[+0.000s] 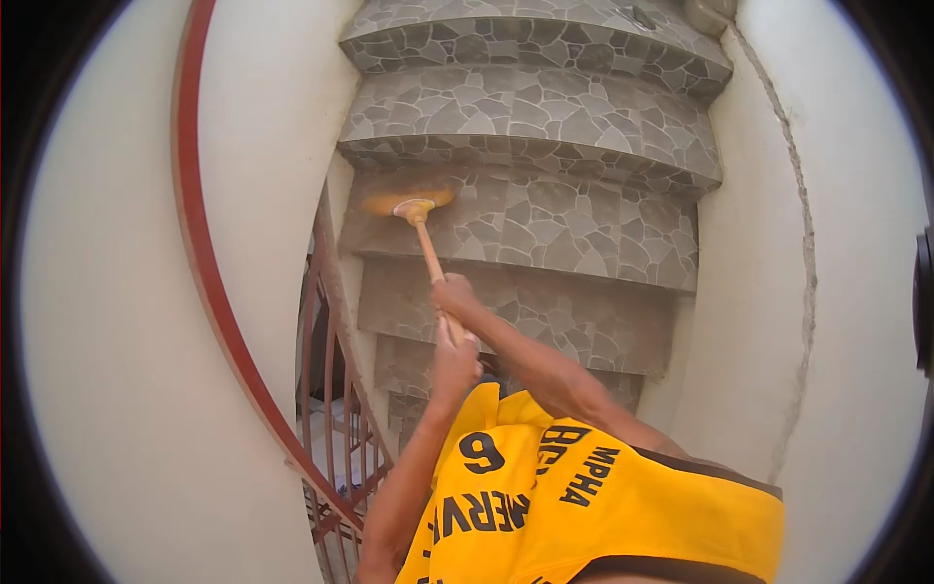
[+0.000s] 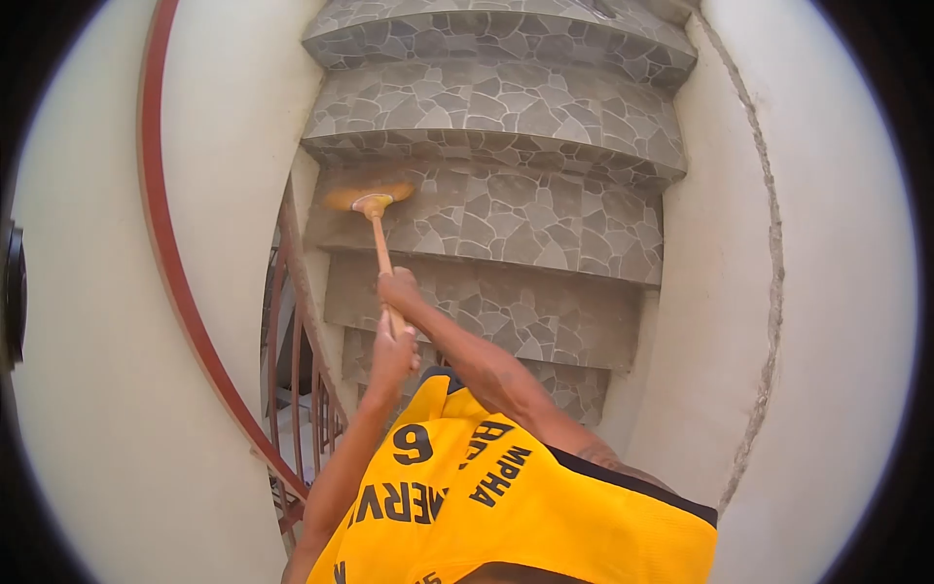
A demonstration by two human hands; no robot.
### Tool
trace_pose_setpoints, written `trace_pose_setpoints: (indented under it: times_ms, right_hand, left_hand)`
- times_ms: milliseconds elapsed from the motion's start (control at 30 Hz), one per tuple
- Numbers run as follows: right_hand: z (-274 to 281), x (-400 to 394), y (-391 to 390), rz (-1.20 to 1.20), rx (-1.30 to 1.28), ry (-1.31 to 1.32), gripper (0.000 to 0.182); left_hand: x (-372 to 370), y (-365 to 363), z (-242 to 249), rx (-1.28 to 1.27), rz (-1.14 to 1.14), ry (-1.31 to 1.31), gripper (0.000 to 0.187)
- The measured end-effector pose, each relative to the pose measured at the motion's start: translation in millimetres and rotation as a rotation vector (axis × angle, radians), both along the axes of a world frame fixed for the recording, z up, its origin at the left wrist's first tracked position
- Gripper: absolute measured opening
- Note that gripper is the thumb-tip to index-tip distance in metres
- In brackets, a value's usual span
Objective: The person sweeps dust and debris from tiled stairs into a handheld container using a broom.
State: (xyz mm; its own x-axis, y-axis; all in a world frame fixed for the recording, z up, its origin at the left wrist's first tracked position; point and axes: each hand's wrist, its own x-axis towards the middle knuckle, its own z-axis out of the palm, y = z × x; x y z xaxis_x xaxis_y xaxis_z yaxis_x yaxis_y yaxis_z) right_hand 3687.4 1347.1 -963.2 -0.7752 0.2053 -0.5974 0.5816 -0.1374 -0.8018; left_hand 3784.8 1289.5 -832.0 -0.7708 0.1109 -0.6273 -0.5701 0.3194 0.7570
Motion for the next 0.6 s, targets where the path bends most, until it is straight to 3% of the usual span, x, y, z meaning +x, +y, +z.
trace_pose_setpoints:
  times_ms: [67, 167, 200, 233, 267, 300, 367, 400, 500, 600]
  right_hand:
    - [-17, 22, 19, 0.215, 0.217, 0.174, 0.014]
    - [37, 90, 76, -0.187, -0.440, -0.002, 0.009]
    - [56, 110, 97, -0.244, -0.491, 0.021, 0.009]
    - [64, 122, 120, -0.309, -0.440, -0.059, 0.010]
    - [48, 139, 146, -0.383, -0.511, -0.015, 0.012]
    - [65, 142, 160, -0.464, -0.301, -0.100, 0.015]
    - [49, 151, 196, -0.579, -0.190, -0.032, 0.016]
    - [40, 151, 211, -0.665, -0.151, -0.039, 0.014]
    - [2, 142, 252, -0.827, -0.099, -0.012, 0.012]
    - [-48, 117, 237, -0.926, -0.114, 0.105, 0.011]
  left_hand:
    - [21, 2, 10, 0.076, -0.188, 0.037, 0.061]
    - [38, -11, 28, 0.133, -0.442, -0.032, 0.064]
    - [40, -13, 33, 0.152, -0.529, -0.078, 0.065]
    - [38, -21, 38, 0.054, -0.589, 0.055, 0.066]
    - [31, -34, 36, 0.022, -0.577, 0.162, 0.065]
    - [20, -49, 33, -0.011, -0.567, 0.270, 0.064]
    - [-10, -79, 41, -0.071, -0.459, 0.404, 0.060]
    - [-30, -94, 55, -0.096, -0.361, 0.427, 0.057]
    - [-101, -142, 102, -0.388, -0.246, 0.811, 0.049]
    - [-174, -202, 150, -0.608, -0.121, 1.145, 0.036]
